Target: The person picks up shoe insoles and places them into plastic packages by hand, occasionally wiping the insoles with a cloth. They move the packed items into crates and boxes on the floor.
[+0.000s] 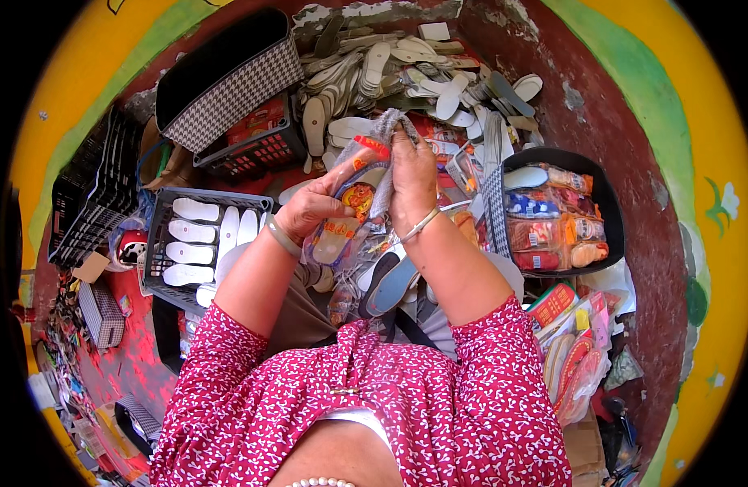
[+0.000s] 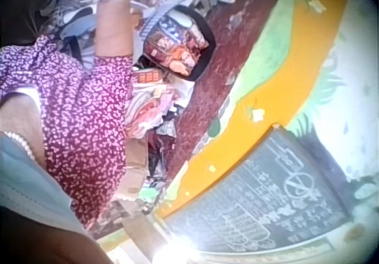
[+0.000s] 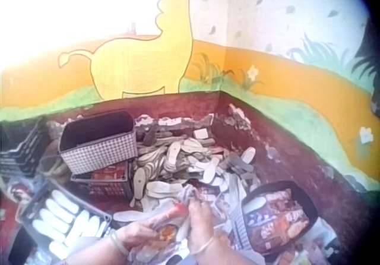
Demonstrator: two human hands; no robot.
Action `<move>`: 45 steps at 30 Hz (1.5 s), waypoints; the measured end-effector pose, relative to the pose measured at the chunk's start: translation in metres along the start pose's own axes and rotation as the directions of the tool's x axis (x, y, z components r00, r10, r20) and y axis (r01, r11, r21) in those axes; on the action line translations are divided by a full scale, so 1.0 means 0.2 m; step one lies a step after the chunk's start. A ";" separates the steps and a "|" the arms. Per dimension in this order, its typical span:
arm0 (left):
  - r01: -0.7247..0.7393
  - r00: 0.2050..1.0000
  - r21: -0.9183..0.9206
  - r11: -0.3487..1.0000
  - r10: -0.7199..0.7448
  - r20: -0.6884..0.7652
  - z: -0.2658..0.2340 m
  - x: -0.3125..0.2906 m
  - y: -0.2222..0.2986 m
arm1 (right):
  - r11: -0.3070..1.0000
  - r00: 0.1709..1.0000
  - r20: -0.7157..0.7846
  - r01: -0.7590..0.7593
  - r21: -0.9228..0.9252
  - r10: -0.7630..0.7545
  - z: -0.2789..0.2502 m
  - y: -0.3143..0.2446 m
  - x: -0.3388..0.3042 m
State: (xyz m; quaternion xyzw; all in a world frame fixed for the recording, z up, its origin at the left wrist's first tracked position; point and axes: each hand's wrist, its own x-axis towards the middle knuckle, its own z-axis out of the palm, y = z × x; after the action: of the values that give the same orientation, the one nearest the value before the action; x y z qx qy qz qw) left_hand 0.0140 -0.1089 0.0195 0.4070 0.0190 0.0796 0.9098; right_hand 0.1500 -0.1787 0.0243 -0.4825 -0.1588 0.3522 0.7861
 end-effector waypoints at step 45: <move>0.180 0.982 -0.186 0.966 -0.167 0.083 -0.09 0.01 -0.04 | 0.509 0.790 0.208 0.547 -0.665 -0.576 -0.20 -0.06 0.25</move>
State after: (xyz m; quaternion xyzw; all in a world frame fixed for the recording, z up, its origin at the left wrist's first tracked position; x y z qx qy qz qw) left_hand 0.0144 -0.0999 0.0010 0.3160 0.0165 -0.0126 0.9485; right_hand 0.2140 -0.1722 0.0109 -0.6697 -0.4106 -0.0174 0.6186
